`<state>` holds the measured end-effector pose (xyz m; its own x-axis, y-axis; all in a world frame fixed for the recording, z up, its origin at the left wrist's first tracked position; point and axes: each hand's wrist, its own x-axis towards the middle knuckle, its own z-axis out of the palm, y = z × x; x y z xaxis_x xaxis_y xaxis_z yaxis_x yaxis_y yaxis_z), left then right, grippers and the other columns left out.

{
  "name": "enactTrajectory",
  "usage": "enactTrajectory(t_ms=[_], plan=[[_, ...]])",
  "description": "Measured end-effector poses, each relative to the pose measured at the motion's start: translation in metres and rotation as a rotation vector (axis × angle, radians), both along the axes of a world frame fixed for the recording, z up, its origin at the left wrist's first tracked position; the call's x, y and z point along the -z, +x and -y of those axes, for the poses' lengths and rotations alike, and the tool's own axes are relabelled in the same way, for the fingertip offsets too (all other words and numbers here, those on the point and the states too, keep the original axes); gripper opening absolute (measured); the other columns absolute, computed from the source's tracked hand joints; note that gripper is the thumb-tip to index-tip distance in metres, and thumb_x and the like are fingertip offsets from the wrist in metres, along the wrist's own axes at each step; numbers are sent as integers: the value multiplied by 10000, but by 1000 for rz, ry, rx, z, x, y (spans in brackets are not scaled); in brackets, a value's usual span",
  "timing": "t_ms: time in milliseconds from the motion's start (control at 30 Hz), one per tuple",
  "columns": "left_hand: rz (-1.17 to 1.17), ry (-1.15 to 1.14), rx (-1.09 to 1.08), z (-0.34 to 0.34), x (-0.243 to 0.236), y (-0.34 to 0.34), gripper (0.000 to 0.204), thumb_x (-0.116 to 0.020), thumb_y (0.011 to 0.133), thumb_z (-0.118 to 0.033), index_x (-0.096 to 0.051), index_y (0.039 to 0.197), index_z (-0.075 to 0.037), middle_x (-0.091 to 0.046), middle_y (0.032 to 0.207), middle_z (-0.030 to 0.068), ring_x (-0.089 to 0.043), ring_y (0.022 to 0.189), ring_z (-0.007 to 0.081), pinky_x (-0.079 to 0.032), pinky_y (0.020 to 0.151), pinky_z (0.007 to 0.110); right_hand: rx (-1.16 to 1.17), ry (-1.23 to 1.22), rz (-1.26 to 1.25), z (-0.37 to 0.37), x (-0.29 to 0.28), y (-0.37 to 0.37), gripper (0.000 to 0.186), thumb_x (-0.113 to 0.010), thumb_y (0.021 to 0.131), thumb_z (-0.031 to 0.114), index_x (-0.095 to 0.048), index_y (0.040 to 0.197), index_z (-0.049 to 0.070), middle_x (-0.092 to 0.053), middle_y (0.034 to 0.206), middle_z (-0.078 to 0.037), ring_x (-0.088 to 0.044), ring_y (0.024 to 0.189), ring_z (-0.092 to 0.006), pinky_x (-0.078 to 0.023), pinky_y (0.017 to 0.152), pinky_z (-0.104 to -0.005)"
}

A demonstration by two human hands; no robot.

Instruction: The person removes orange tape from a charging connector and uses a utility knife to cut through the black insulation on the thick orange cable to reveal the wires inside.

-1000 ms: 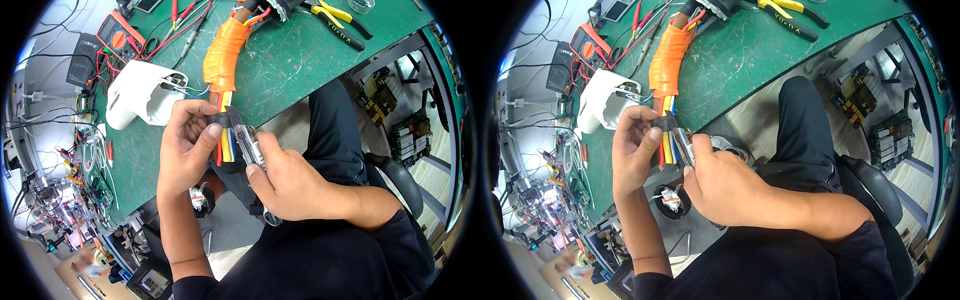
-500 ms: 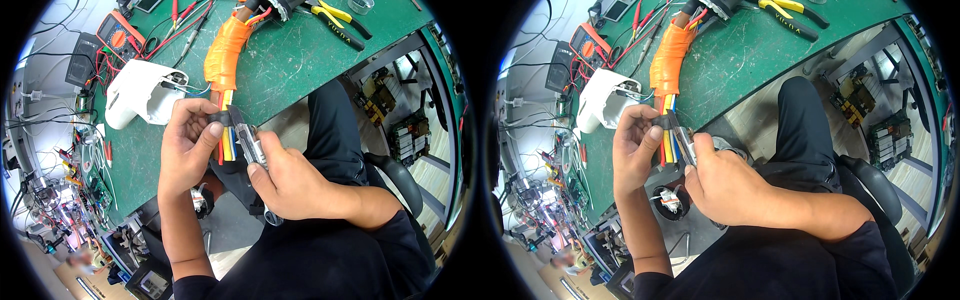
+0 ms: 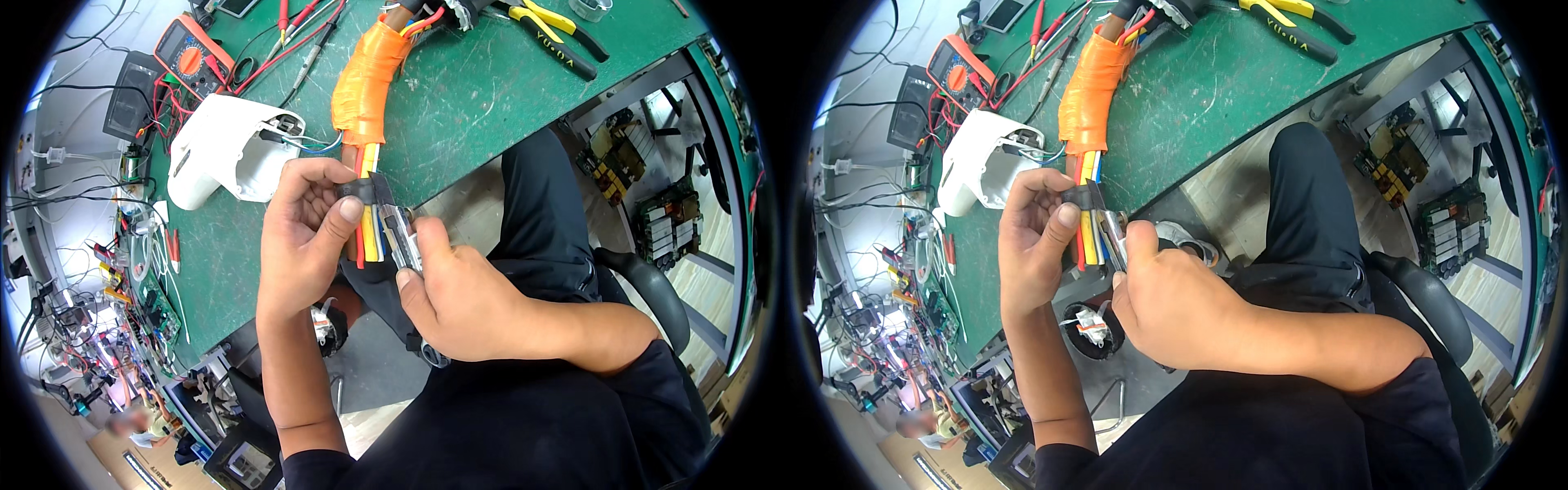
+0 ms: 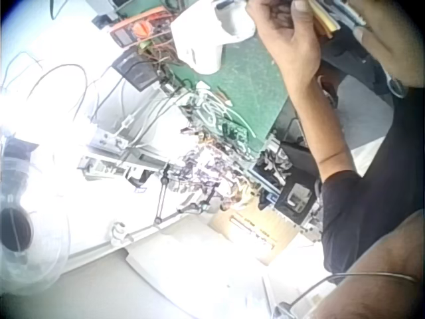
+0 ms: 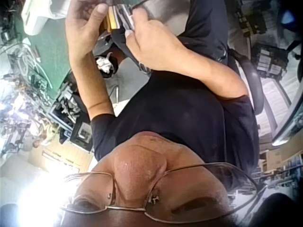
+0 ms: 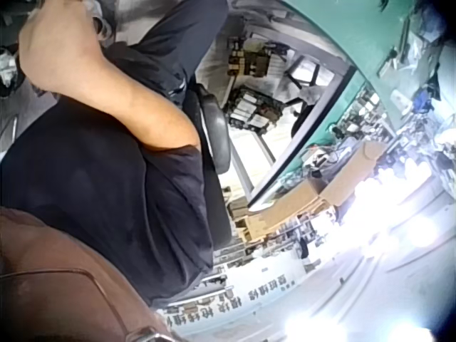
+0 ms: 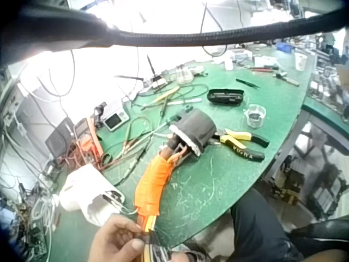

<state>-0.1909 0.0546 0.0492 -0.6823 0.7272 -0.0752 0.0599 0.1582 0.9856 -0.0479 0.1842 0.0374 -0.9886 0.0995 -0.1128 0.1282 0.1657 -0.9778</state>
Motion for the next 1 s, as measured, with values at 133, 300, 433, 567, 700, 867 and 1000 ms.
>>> enactTrajectory(t_ms=[133, 300, 433, 567, 700, 867, 1000], plan=[[-12, -8, -6, -1, -1, 1, 261, -654, 913, -73, -508, 1121, -15, -552, 961, 10, -504, 856, 73, -423, 772, 226, -20, 8, 15, 2, -2, 1, 248, -495, 912, 75, -332, 957, -107, -537, 533, -255, -571, 503, -447, -464, 514, -515], [-63, 37, -12, -1, 6, 0, 245, -646, 915, -54, -504, 1108, -5, -550, 928, 30, -514, 767, 59, -440, 658, 203, -15, -17, -4, 5, -1, 3, 250, -495, 914, 71, -326, 953, -109, -533, 526, -251, -569, 494, -445, -458, 489, -501], [-62, 32, -21, -3, 3, 2, 236, -642, 916, -45, -501, 1099, -2, -552, 920, 36, -524, 743, 55, -451, 631, 194, 0, -21, -17, 8, 2, 4, 249, -495, 916, 71, -320, 948, -103, -532, 526, -250, -566, 487, -444, -455, 478, -501], [-59, 51, -11, -3, 6, 1, 237, -643, 919, -52, -496, 1099, -2, -553, 922, 31, -525, 746, 54, -453, 631, 195, -5, -31, -10, 10, 4, 5, 253, -495, 919, 74, -313, 948, -99, -533, 528, -251, -571, 495, -451, -459, 477, -506], [-46, 39, -18, -3, 4, 3, 241, -646, 920, -62, -494, 1098, -2, -554, 920, 30, -528, 752, 55, -454, 629, 195, -16, -14, 2, 11, 5, 8, 259, -496, 920, 74, -306, 957, -99, -532, 525, -250, -574, 503, -460, -463, 480, -511], [-60, 33, -13, -4, 3, 3, 237, -646, 919, -58, -496, 1093, -1, -560, 929, 35, -533, 771, 59, -459, 658, 200, -8, -37, -17, 13, 7, 11, 257, -494, 919, 70, -305, 961, -100, -531, 523, -246, -570, 497, -459, -459, 470, -508], [-80, 34, -11, -3, 5, 2, 232, -643, 917, -45, -499, 1093, 0, -567, 941, 42, -534, 775, 62, -460, 671, 206, -13, -51, -29, 15, 8, 13, 257, -493, 917, 67, -305, 962, -102, -528, 522, -243, -569, 496, -456, -457, 467, -504]])
